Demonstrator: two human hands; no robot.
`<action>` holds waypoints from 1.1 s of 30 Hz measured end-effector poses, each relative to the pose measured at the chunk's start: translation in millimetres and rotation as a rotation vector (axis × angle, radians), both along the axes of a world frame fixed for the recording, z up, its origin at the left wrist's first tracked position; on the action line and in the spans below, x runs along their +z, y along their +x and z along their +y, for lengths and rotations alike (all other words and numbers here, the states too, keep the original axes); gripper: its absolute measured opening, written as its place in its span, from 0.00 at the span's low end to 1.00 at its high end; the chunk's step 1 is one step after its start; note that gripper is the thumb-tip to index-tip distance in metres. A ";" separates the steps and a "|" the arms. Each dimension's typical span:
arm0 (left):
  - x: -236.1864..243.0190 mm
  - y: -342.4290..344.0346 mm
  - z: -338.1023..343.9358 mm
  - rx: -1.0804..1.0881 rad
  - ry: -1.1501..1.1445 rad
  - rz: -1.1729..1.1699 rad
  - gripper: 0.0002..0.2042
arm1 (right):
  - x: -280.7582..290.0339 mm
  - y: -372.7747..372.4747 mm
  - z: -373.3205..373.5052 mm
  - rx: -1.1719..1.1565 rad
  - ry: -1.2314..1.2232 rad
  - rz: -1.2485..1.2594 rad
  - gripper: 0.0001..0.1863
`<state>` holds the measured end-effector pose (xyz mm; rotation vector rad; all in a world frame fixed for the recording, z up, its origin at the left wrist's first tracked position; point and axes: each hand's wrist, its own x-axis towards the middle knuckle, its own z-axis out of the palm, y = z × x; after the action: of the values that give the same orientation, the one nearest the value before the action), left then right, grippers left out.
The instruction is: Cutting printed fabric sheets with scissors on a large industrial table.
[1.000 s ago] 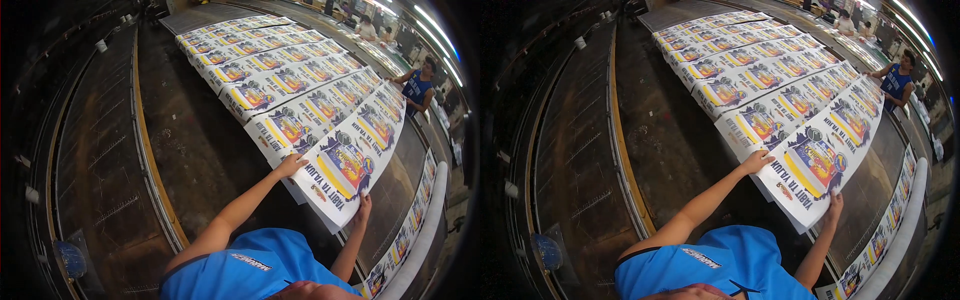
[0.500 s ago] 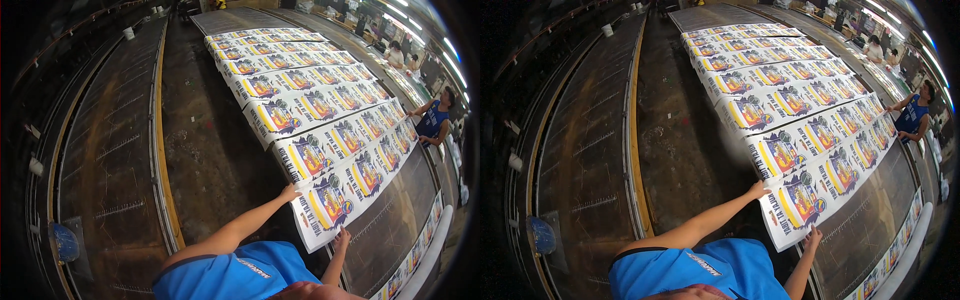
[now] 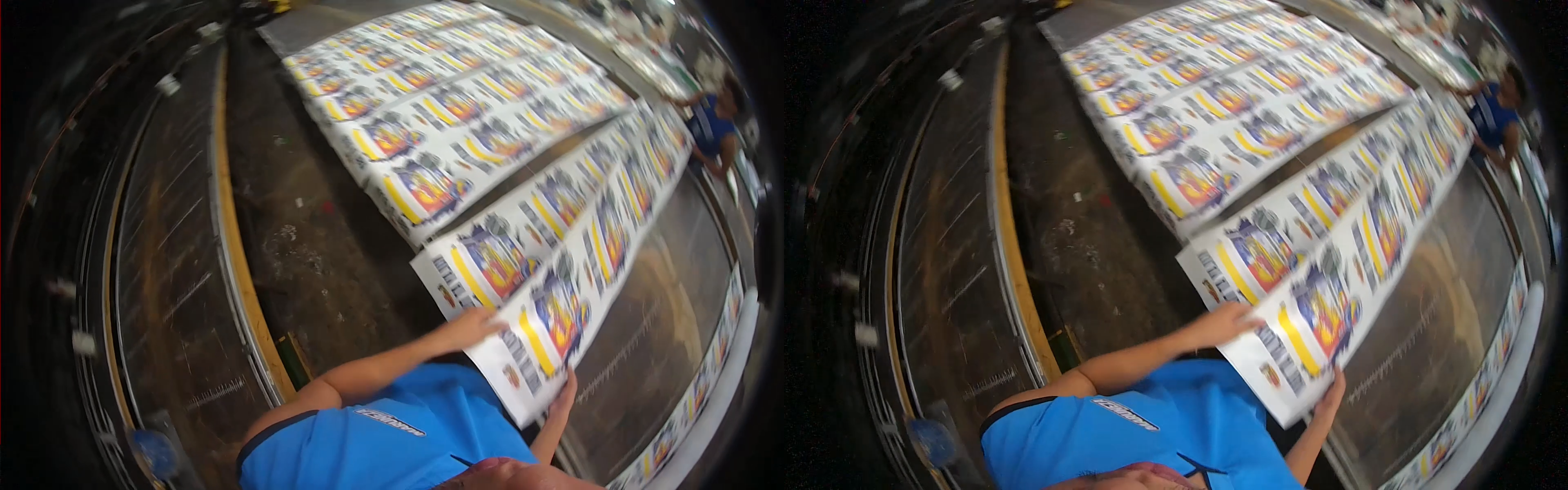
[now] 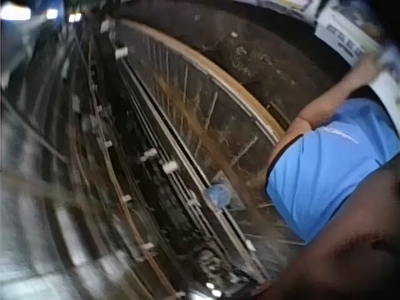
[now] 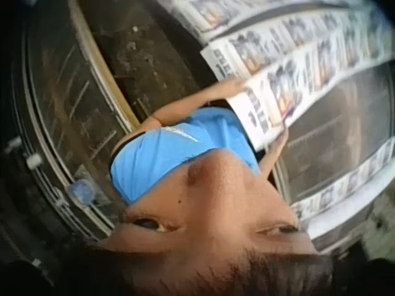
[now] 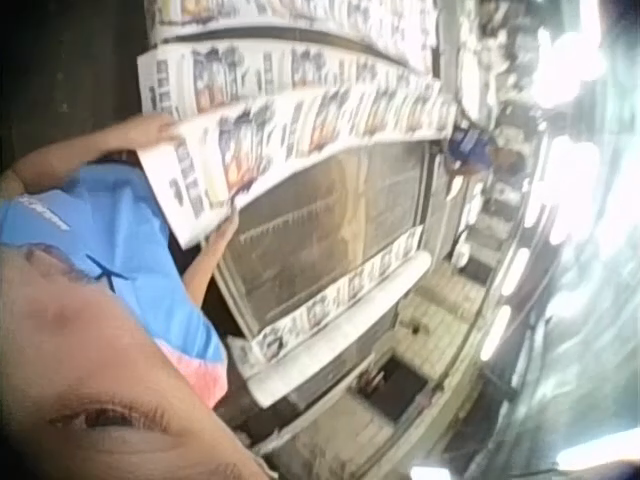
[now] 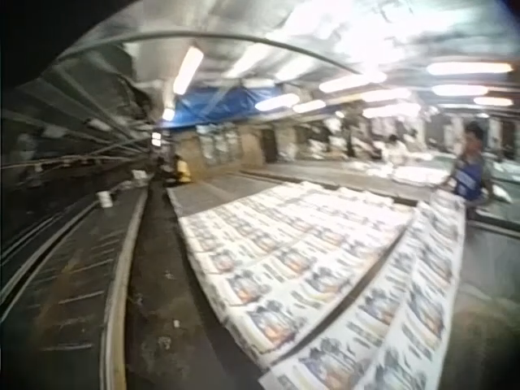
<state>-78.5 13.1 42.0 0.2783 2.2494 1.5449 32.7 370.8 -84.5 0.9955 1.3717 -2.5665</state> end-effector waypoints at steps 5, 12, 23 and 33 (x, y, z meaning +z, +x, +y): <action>29.1 -65.1 -76.7 0.162 0.030 -0.103 0.17 | 10.8 -56.4 -33.6 0.080 0.224 -0.018 0.18; -88.8 -135.9 -166.6 0.279 -0.335 0.105 0.23 | -16.6 -111.3 -126.0 0.195 0.151 -0.142 0.25; -168.2 -155.9 -168.4 0.152 -0.439 0.011 0.24 | -44.4 -136.3 -168.8 0.020 0.213 -0.122 0.31; -126.8 -172.8 -177.7 -0.098 -0.110 -0.044 0.21 | -32.8 -141.8 -179.0 0.084 0.267 -0.315 0.21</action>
<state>-251.3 -164.6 -84.8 0.3144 2.2424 1.3601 -109.2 191.8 -117.3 1.2832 1.6456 -2.0905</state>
